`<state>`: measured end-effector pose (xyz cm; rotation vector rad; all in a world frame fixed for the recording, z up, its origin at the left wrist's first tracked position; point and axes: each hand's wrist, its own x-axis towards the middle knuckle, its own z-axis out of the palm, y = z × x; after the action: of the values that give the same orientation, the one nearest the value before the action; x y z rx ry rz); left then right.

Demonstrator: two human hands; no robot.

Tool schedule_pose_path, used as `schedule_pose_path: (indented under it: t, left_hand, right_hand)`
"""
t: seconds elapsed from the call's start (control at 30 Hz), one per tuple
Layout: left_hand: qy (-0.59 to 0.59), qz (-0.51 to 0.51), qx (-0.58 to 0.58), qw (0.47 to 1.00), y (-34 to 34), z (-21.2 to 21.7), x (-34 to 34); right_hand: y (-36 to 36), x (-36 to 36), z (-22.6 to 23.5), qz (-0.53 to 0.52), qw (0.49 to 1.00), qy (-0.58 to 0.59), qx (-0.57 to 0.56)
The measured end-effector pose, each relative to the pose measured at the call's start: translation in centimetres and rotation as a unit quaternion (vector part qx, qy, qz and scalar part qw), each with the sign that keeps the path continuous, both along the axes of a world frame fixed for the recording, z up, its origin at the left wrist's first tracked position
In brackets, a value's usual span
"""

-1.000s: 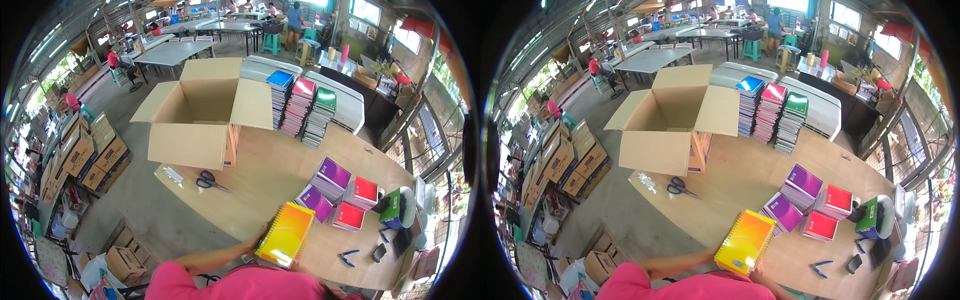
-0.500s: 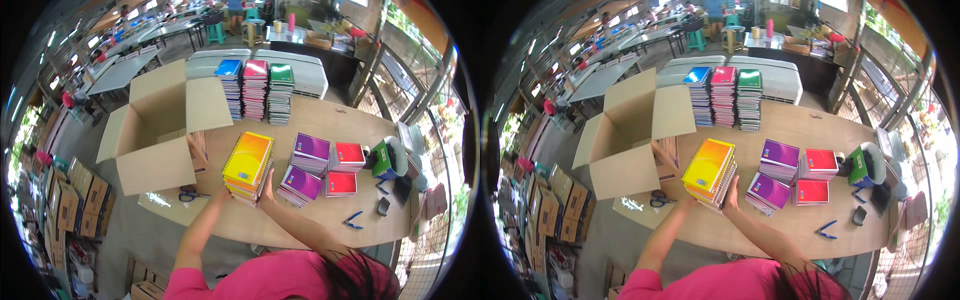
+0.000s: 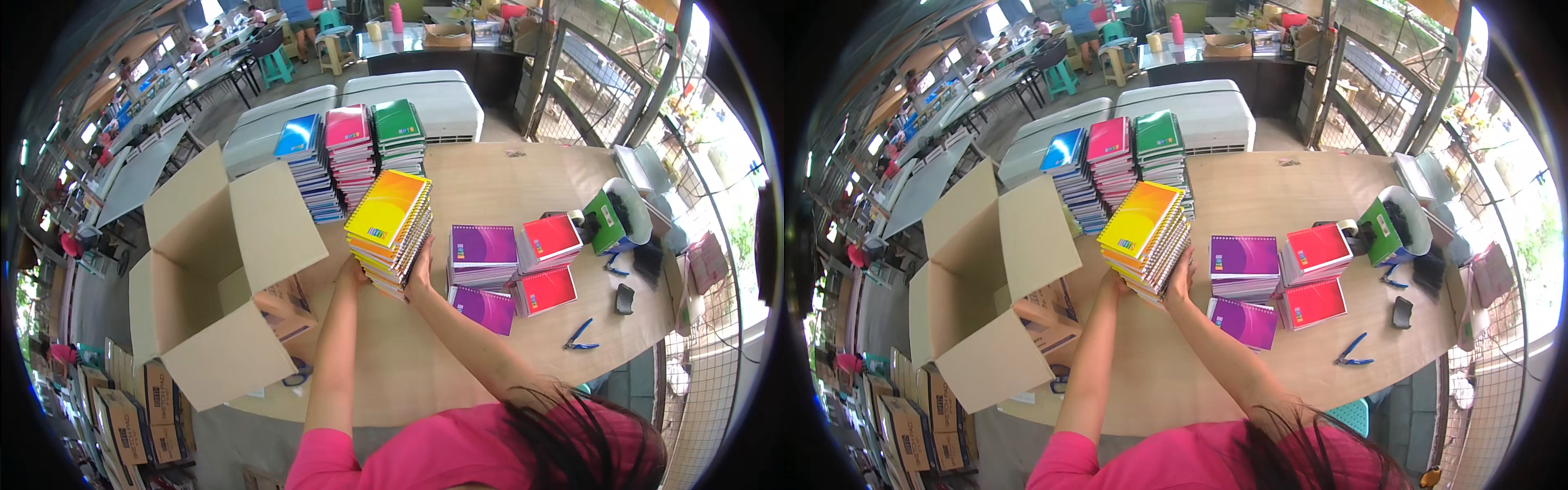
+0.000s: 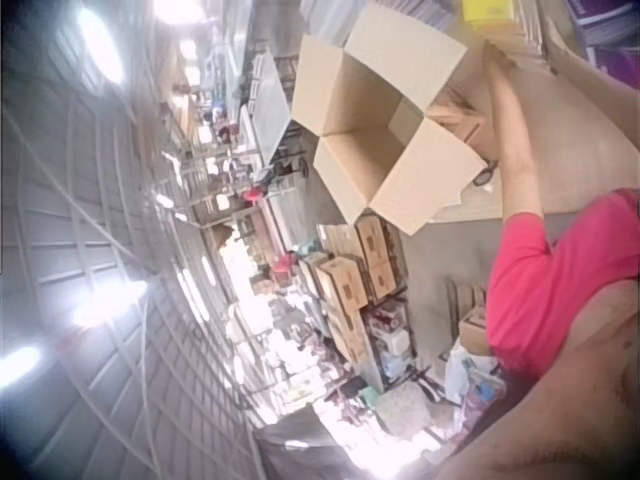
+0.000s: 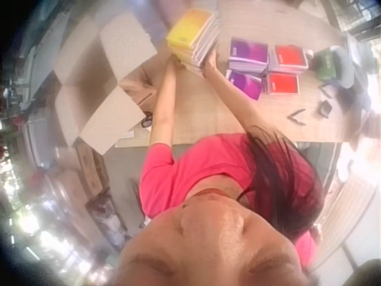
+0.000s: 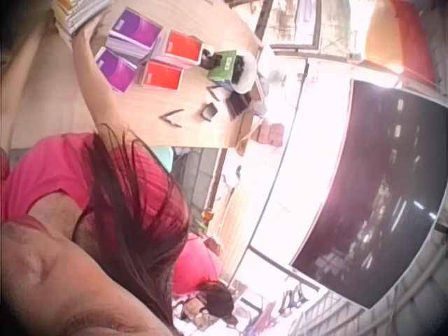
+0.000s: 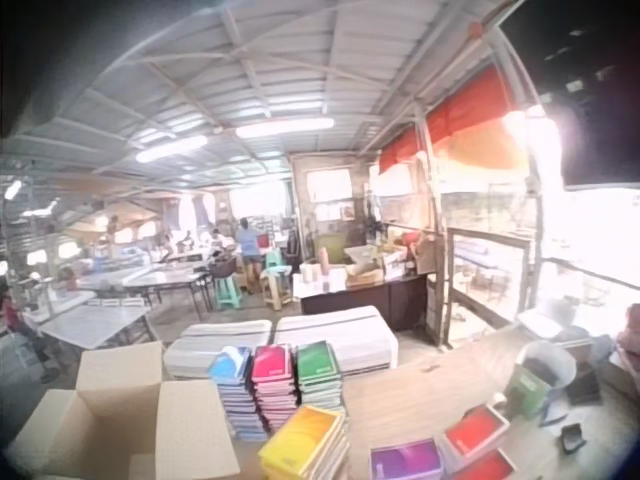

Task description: The person trims the excess spiral coil from a stack of notebooks using shears and organizes the finished notebooks into stacks on a table.

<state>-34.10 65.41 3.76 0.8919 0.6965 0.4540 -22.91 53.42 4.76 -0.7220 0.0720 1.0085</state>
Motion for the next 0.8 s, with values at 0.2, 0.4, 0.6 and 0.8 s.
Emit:
schedule_pose_path:
  t: [0.2, 0.4, 0.6, 0.8]
  left_hand:
    - [-0.008, 0.001, 0.005, 1.0, 3.0, -1.5, 4.3]
    - [-0.021, 0.005, 0.018, 1.0, 4.3, -1.7, 7.5]
    - [0.102, 0.24, -0.029, 0.965, -1.7, -3.6, 1.6]
    - [0.074, 0.239, -0.123, 0.961, -11.3, -2.2, 4.3]
  right_hand:
    - [2.1, 2.9, 0.0, -0.118, 0.989, -0.011, -0.087]
    - [0.4, 2.4, 0.7, -0.123, 0.986, -0.033, -0.11]
    - [-15.7, 6.0, 11.9, 0.198, 0.96, -0.17, -0.1]
    - [-5.0, 28.4, 11.6, 0.381, 0.826, -0.328, -0.255]
